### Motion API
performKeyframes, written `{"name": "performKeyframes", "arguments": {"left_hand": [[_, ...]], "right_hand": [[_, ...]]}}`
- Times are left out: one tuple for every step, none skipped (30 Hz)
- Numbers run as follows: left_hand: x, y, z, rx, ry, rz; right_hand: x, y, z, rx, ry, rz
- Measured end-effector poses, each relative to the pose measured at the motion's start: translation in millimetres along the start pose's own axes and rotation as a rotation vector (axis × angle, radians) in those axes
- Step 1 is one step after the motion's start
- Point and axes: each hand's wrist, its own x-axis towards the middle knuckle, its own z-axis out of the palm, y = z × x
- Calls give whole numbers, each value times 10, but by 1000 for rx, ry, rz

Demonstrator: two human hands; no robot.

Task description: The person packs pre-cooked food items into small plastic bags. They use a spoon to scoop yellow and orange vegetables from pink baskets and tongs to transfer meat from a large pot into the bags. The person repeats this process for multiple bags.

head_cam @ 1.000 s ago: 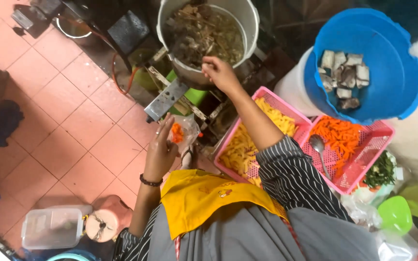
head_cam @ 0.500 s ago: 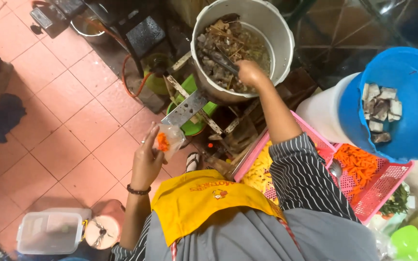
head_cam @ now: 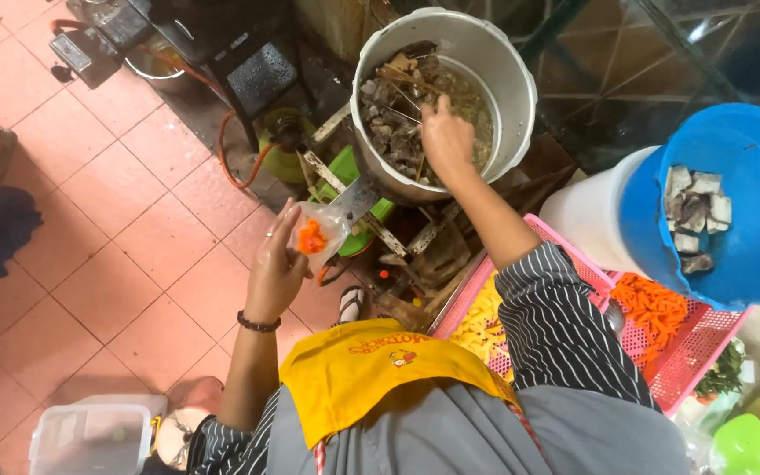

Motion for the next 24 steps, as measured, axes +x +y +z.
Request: {"name": "performKeyframes", "arguments": {"left_hand": [[20, 9, 16, -2, 3, -1], [39, 20, 30, 5, 1, 12], [66, 31, 36, 13, 0, 26], [81, 27, 36, 13, 5, 28], [98, 24, 38, -11, 7, 26], [115, 18, 39, -34, 9, 25], [140, -18, 43, -35, 15, 23], [164, -58, 47, -44, 18, 19], [183, -98, 60, -54, 18, 15], [218, -133, 72, -57, 22, 11], [249, -168, 91, -70, 19, 10], [280, -204, 110, -83, 15, 9], [317, -235, 141, -86, 18, 2], [352, -266, 173, -95, 15, 7], [387, -296, 203, -102, 9, 12], [415, -316, 219, -104, 11, 7], [459, -335, 237, -88, -6, 3], [502, -353, 256, -73, -23, -1], [507, -211, 258, -75, -24, -3], [512, -69, 261, 37, -42, 53], [511, 71, 266, 150, -60, 107], [562, 27, 297, 147, -59, 103], [612, -19, 324, 54, -83, 79], [661, -63, 351, -40, -106, 55]], "right_hand": [[71, 64, 165, -1, 0, -4], [142, 126, 328, 10, -9, -10], [230, 179, 488, 21, -15, -18], [220, 271, 443, 21, -13, -23], [220, 362, 398, 90, -46, 10], [222, 452, 355, 159, -80, 42], [207, 571, 479, 158, -82, 36], [191, 691, 607, 218, -60, 132], [160, 823, 734, 276, -41, 230], [30, 820, 572, 273, -45, 226], [-108, 825, 408, 454, -26, 209], [-243, 830, 243, 634, -7, 191], [-317, 864, 217, 631, -15, 189], [-393, 900, 188, 846, -43, 254], [-474, 936, 160, 1061, -71, 321], [-533, 970, 156, 1059, -77, 322], [-583, 1012, 146, 1221, -110, 360], [-635, 1055, 134, 1382, -143, 397], [-712, 1026, 27, 1380, -144, 399], [-790, 998, -80, 1475, -172, 367], [-870, 970, -181, 1570, -203, 334], [-955, 941, -231, 1568, -208, 336], [-1037, 908, -279, 1595, -237, 287], [-1119, 876, -329, 1622, -267, 237]]}}
